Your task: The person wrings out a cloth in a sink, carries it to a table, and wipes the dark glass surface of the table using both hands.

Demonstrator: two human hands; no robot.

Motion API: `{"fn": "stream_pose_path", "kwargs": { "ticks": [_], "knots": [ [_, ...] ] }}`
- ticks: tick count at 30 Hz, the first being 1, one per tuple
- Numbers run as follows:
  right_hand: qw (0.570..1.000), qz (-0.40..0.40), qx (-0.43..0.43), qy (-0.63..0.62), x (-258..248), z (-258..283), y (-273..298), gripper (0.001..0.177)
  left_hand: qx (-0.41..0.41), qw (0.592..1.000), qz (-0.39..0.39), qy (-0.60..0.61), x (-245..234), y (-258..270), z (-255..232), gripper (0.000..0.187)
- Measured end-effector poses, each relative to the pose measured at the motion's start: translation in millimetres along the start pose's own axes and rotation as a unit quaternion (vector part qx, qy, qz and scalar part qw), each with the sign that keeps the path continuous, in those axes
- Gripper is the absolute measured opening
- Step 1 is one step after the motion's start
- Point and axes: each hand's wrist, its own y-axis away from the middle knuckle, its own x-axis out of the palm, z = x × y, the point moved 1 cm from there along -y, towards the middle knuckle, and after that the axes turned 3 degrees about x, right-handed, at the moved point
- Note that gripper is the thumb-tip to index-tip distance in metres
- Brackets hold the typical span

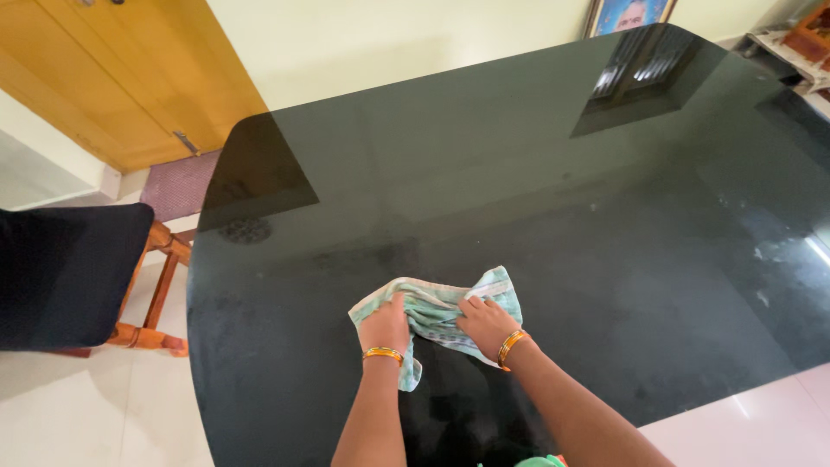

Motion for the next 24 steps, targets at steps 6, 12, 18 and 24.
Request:
{"fn": "stream_pose_path", "kwargs": {
  "ticks": [6, 12, 18, 24],
  "knots": [
    [0.998, -0.028, -0.054, 0.013, 0, -4, 1, 0.027, -0.137, 0.99, 0.034, 0.014, 11, -6, -13, 0.019],
    [0.998, 0.031, -0.053, -0.015, 1, -16, -3, 0.032, -0.236, 0.95, 0.198, 0.042, -43, 0, -63, 0.031],
    [0.99, 0.136, -0.04, 0.018, -9, -24, 0, 0.071, -0.279, 0.943, 0.182, -0.013, -37, -2, -77, 0.062],
    [0.982, 0.187, -0.026, 0.014, -14, -30, 0, 0.084, -0.264, 0.959, 0.1, -0.001, -5, -17, -57, 0.087]
  ]
}}
